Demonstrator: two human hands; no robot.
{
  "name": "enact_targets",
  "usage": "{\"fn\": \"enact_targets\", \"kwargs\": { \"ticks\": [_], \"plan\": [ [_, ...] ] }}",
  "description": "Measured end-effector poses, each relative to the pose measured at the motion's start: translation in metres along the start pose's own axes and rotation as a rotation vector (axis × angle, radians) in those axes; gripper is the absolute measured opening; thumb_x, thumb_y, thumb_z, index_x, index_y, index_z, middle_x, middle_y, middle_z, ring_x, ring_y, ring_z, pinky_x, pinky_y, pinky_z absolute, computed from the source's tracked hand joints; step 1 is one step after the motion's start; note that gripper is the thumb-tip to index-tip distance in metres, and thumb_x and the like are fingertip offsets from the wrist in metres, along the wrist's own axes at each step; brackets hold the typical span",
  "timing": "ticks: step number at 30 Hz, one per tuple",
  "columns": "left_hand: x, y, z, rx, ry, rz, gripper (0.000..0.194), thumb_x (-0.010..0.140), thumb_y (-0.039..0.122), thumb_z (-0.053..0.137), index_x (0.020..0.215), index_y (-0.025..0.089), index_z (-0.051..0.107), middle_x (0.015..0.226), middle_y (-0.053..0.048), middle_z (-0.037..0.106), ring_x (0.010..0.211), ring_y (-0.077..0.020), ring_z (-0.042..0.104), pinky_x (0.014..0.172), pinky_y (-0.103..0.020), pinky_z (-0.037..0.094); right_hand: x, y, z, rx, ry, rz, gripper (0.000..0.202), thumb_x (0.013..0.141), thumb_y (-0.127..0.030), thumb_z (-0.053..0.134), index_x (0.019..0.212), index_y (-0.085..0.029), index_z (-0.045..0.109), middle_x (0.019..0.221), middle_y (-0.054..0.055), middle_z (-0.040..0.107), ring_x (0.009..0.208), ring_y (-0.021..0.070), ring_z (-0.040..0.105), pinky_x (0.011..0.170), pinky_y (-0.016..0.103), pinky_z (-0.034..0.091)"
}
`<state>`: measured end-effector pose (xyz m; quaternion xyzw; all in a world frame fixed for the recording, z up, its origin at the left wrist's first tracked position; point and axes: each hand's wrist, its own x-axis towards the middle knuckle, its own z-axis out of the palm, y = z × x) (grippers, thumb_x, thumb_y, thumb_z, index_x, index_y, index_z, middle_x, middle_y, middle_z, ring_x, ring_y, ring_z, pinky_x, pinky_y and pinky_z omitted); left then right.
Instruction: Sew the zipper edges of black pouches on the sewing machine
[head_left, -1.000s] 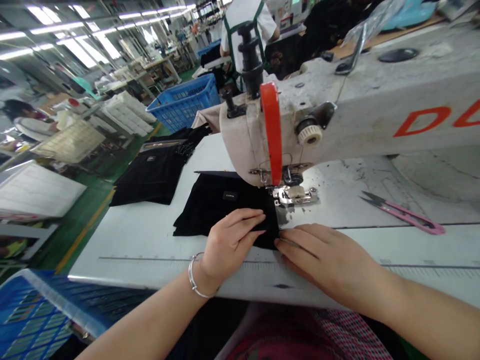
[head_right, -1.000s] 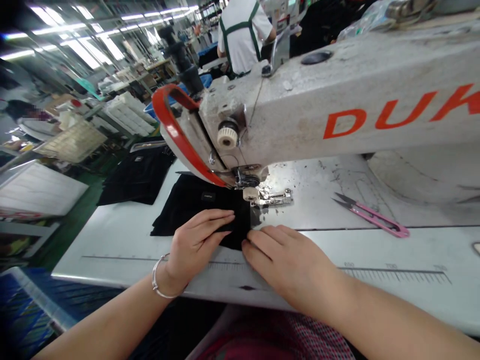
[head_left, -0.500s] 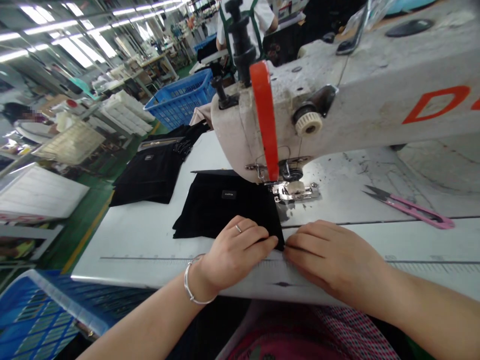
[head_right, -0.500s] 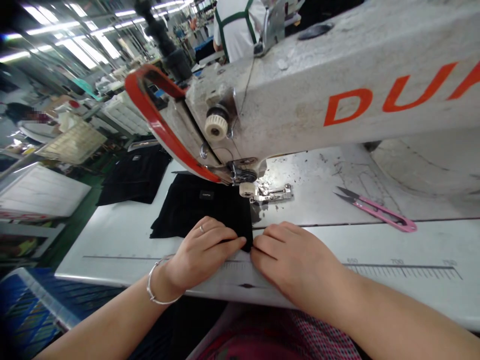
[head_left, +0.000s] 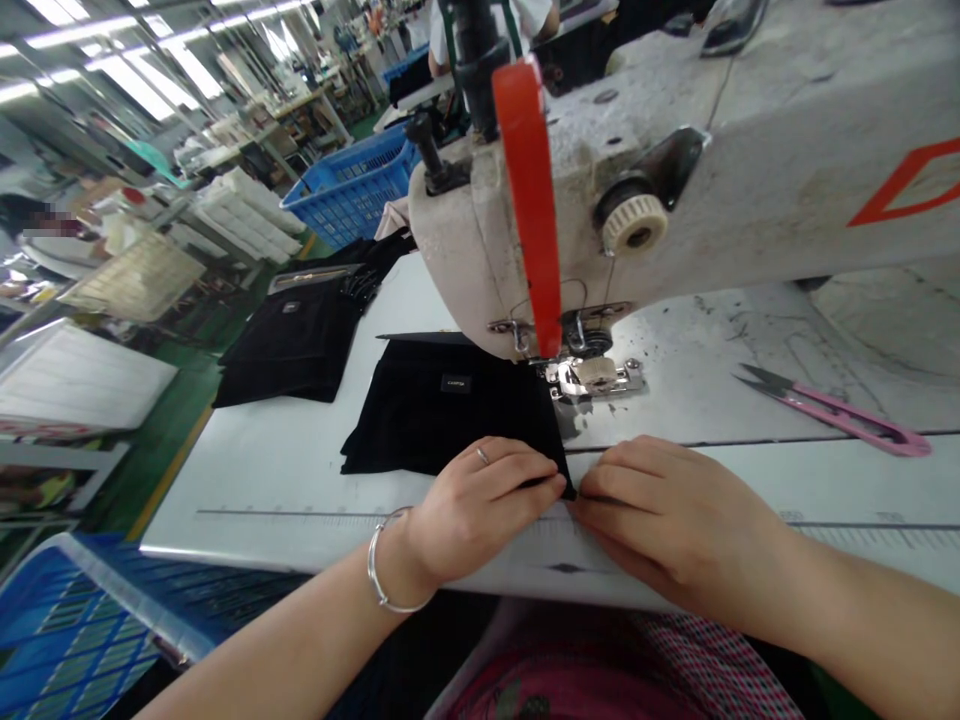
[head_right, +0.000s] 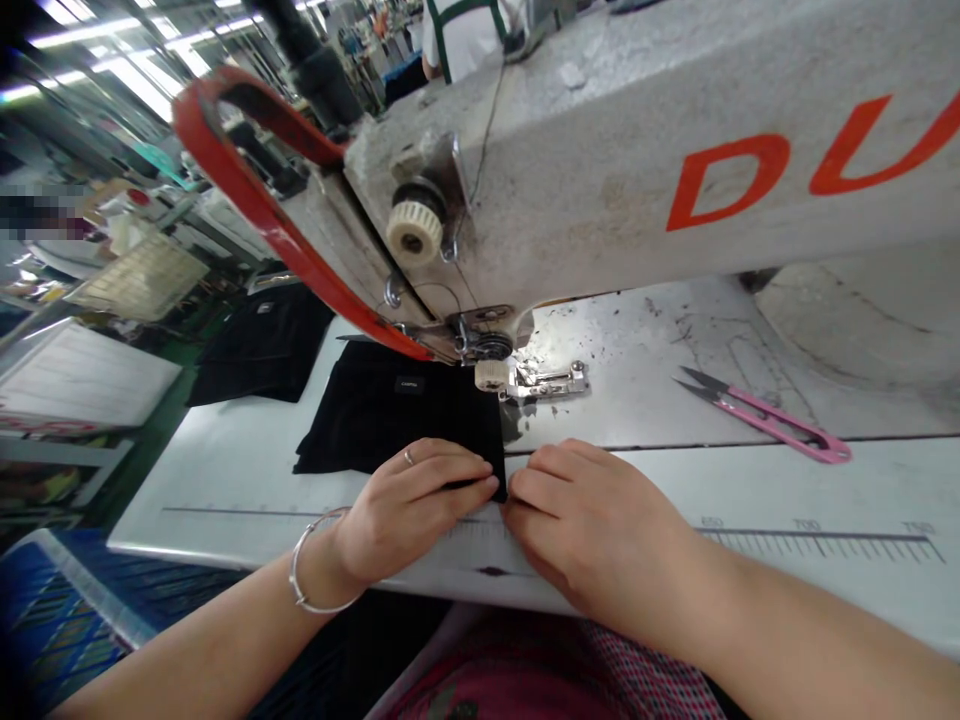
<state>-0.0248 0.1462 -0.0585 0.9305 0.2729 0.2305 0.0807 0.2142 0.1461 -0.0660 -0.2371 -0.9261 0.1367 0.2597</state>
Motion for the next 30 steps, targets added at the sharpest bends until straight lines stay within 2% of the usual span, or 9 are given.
{"fn": "enact_targets", "kwargs": {
  "ticks": [7, 15, 20, 26, 30],
  "plan": [
    [0.003, -0.004, -0.001, -0.037, -0.045, -0.004, 0.025, 0.091, 0.01, 0.054, 0.113, 0.018, 0.064, 0.113, -0.006, 0.068, 0.112, -0.0178, 0.061, 0.1, -0.037, 0.052, 0.001, -0.001, -0.001, 0.026, 0.02, 0.014, 0.019, 0.091, -0.013, 0.052, 0.098, -0.017, 0.069, 0.084, 0.006, 0.064, 0.084, 0.0204, 0.057, 0.075, 0.038, 0.048],
    [0.002, -0.008, -0.001, -0.105, -0.033, 0.03, 0.023, 0.091, 0.007, 0.051, 0.105, 0.017, 0.066, 0.112, -0.005, 0.07, 0.113, -0.0175, 0.061, 0.104, -0.039, 0.049, 0.002, -0.001, -0.003, 0.063, 0.007, 0.032, 0.019, 0.091, -0.014, 0.052, 0.099, -0.017, 0.069, 0.085, 0.006, 0.064, 0.083, 0.0204, 0.058, 0.073, 0.039, 0.049],
    [0.005, -0.009, -0.001, -0.088, -0.023, 0.022, 0.02, 0.09, 0.009, 0.054, 0.103, 0.019, 0.067, 0.108, -0.003, 0.071, 0.112, -0.016, 0.062, 0.106, -0.038, 0.048, 0.001, -0.002, -0.002, 0.033, 0.012, 0.047, 0.02, 0.089, -0.011, 0.052, 0.099, -0.018, 0.068, 0.104, 0.009, 0.065, 0.096, 0.0231, 0.06, 0.081, 0.042, 0.05],
    [0.008, -0.012, -0.004, -0.096, -0.032, 0.049, 0.017, 0.092, 0.011, 0.054, 0.1, 0.018, 0.068, 0.109, -0.002, 0.072, 0.111, -0.0141, 0.064, 0.107, -0.034, 0.047, -0.002, -0.002, 0.002, 0.023, 0.005, 0.058, 0.025, 0.091, -0.014, 0.052, 0.115, -0.017, 0.059, 0.109, 0.006, 0.066, 0.101, 0.0207, 0.059, 0.088, 0.041, 0.049],
    [0.01, -0.02, -0.004, -0.088, -0.027, 0.044, 0.018, 0.094, 0.014, 0.053, 0.101, 0.018, 0.068, 0.11, -0.002, 0.072, 0.112, -0.0134, 0.063, 0.108, -0.033, 0.046, 0.0, 0.001, 0.001, 0.032, 0.002, 0.071, 0.032, 0.09, -0.016, 0.055, 0.121, -0.02, 0.057, 0.11, 0.004, 0.065, 0.101, 0.0198, 0.059, 0.089, 0.041, 0.048]
  ]
}}
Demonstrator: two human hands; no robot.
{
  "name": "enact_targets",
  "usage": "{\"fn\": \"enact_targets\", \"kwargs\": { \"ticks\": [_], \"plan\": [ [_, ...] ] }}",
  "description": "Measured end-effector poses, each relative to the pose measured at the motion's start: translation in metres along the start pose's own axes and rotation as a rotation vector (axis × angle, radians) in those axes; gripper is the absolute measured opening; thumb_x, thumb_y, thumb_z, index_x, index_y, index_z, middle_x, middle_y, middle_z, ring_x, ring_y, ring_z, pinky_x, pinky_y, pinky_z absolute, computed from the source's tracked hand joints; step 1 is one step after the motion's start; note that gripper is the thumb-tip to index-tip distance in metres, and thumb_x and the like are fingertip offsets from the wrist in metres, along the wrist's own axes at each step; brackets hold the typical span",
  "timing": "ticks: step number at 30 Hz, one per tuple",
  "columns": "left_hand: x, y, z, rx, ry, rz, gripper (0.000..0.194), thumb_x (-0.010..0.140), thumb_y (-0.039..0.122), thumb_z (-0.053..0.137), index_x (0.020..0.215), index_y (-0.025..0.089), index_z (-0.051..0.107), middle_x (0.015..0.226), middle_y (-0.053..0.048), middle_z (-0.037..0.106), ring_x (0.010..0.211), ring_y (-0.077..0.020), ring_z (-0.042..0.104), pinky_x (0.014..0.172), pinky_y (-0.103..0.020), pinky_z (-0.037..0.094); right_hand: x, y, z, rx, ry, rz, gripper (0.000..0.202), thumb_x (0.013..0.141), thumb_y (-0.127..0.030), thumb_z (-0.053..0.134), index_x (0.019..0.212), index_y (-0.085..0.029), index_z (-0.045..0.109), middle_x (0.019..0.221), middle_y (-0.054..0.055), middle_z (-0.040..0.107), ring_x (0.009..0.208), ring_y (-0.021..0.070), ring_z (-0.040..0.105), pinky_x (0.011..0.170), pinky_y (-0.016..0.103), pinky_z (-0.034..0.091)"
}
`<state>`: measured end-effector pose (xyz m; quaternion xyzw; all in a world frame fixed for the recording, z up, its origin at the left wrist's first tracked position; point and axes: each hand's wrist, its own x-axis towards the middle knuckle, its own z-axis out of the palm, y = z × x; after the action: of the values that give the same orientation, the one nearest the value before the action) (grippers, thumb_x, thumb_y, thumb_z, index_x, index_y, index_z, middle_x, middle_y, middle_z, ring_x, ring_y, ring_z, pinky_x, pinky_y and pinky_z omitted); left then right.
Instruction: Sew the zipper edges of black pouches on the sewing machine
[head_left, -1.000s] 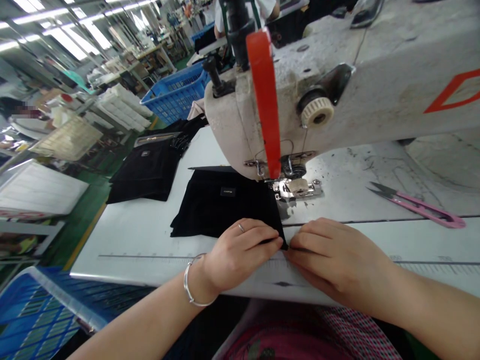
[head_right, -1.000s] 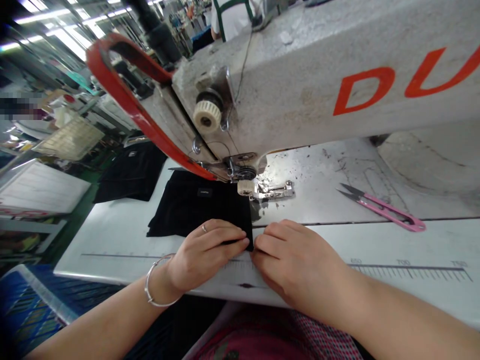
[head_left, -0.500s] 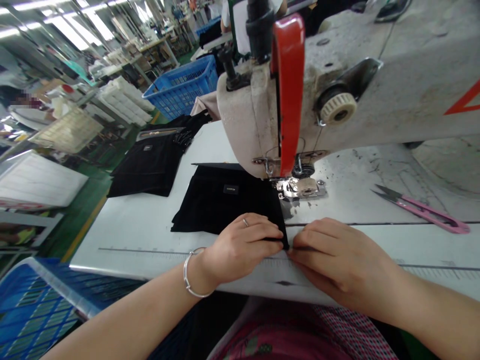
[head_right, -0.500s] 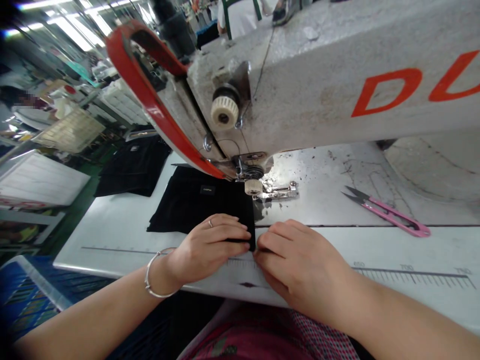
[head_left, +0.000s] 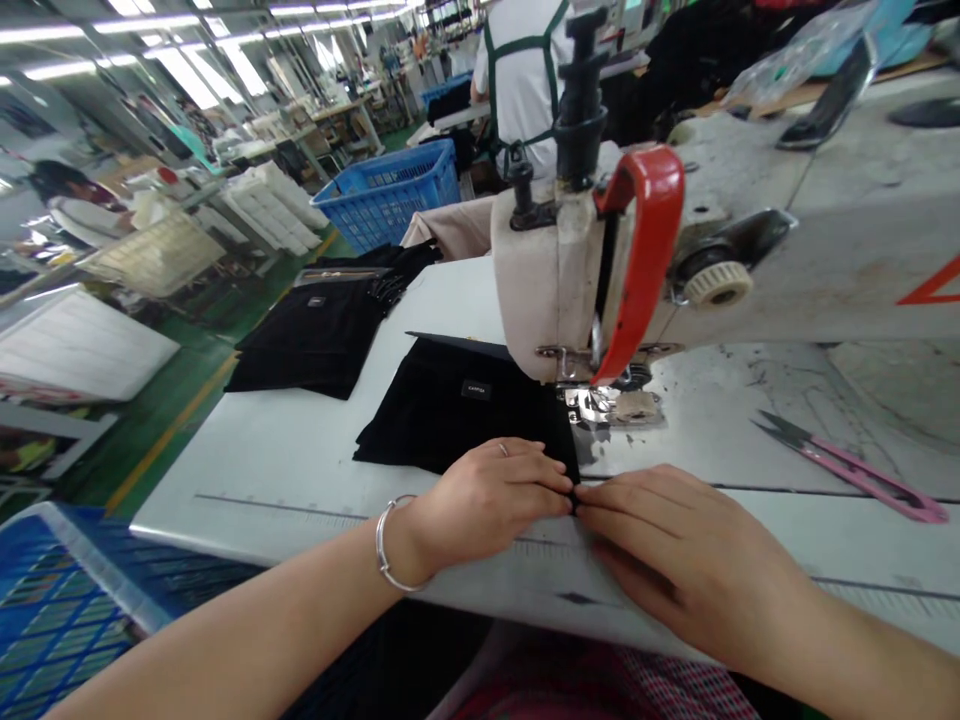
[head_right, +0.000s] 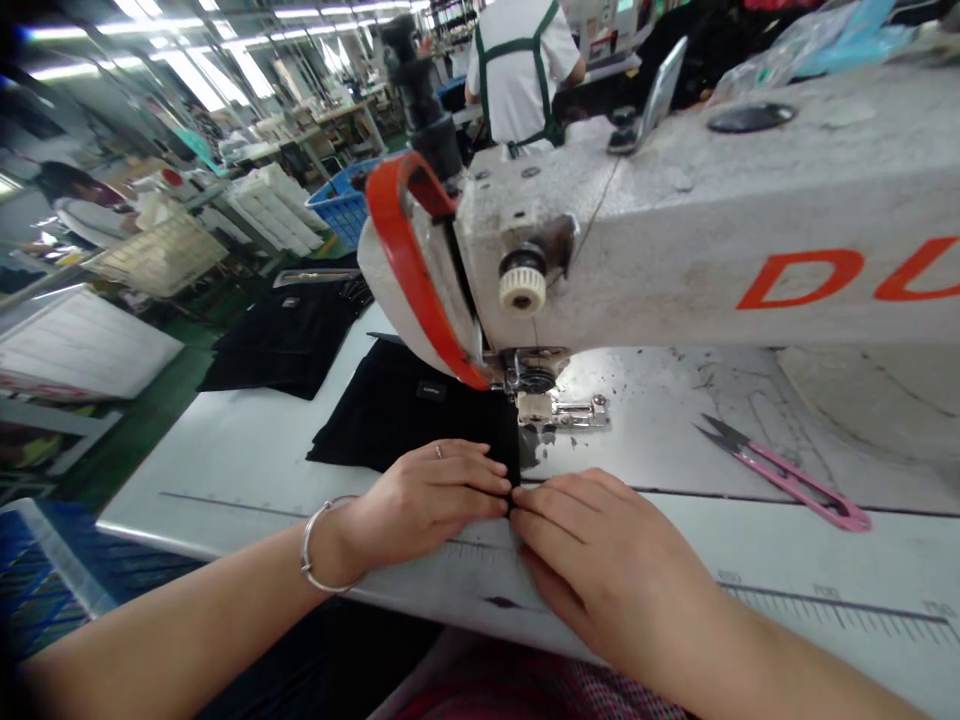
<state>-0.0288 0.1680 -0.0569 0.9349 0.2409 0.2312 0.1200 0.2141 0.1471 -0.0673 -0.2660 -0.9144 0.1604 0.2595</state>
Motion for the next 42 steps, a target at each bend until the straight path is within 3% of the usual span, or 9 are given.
{"fn": "enact_targets", "kwargs": {
  "ticks": [10, 18, 25, 29, 42],
  "plan": [
    [0.01, -0.033, 0.0, -0.018, 0.008, -0.031, 0.021, 0.093, 0.011, 0.052, 0.1, 0.018, 0.07, 0.109, -0.001, 0.073, 0.11, -0.0134, 0.064, 0.109, -0.034, 0.046, 0.025, 0.019, -0.013, -0.106, -0.147, 0.055, 0.021, 0.088, -0.024, 0.057, 0.109, -0.022, 0.063, 0.109, 0.005, 0.066, 0.101, 0.0255, 0.06, 0.088, 0.047, 0.049],
    [0.02, -0.054, 0.001, -0.04, 0.065, -0.109, 0.019, 0.094, 0.016, 0.054, 0.097, 0.02, 0.072, 0.107, -0.002, 0.072, 0.107, -0.015, 0.065, 0.099, -0.032, 0.052, 0.034, 0.036, -0.006, -0.228, -0.07, 0.07, 0.029, 0.089, -0.028, 0.055, 0.117, -0.022, 0.061, 0.117, 0.005, 0.064, 0.102, 0.0255, 0.06, 0.086, 0.044, 0.051],
    [0.028, -0.069, 0.003, 0.006, 0.11, -0.188, 0.019, 0.09, 0.014, 0.059, 0.097, 0.023, 0.074, 0.103, -0.002, 0.073, 0.101, -0.0155, 0.067, 0.094, -0.03, 0.054, 0.039, 0.04, -0.003, -0.367, -0.095, 0.175, 0.035, 0.091, -0.031, 0.049, 0.122, -0.02, 0.061, 0.11, 0.009, 0.066, 0.09, 0.0283, 0.064, 0.075, 0.045, 0.055],
    [0.03, -0.074, 0.006, 0.025, 0.162, -0.22, 0.016, 0.088, 0.015, 0.062, 0.094, 0.022, 0.075, 0.1, -0.002, 0.074, 0.098, -0.0158, 0.068, 0.09, -0.028, 0.056, 0.042, 0.037, -0.002, -0.409, -0.108, 0.199, 0.035, 0.092, -0.033, 0.047, 0.12, -0.019, 0.063, 0.114, 0.01, 0.066, 0.093, 0.0299, 0.064, 0.074, 0.046, 0.055],
    [0.033, -0.076, 0.006, 0.067, 0.161, -0.265, 0.014, 0.087, 0.016, 0.064, 0.092, 0.021, 0.075, 0.096, -0.002, 0.075, 0.09, -0.0164, 0.07, 0.082, -0.028, 0.057, 0.044, 0.036, -0.002, -0.416, -0.121, 0.239, 0.036, 0.092, -0.035, 0.048, 0.121, -0.022, 0.063, 0.111, 0.008, 0.067, 0.088, 0.028, 0.064, 0.072, 0.043, 0.053]
  ]
}}
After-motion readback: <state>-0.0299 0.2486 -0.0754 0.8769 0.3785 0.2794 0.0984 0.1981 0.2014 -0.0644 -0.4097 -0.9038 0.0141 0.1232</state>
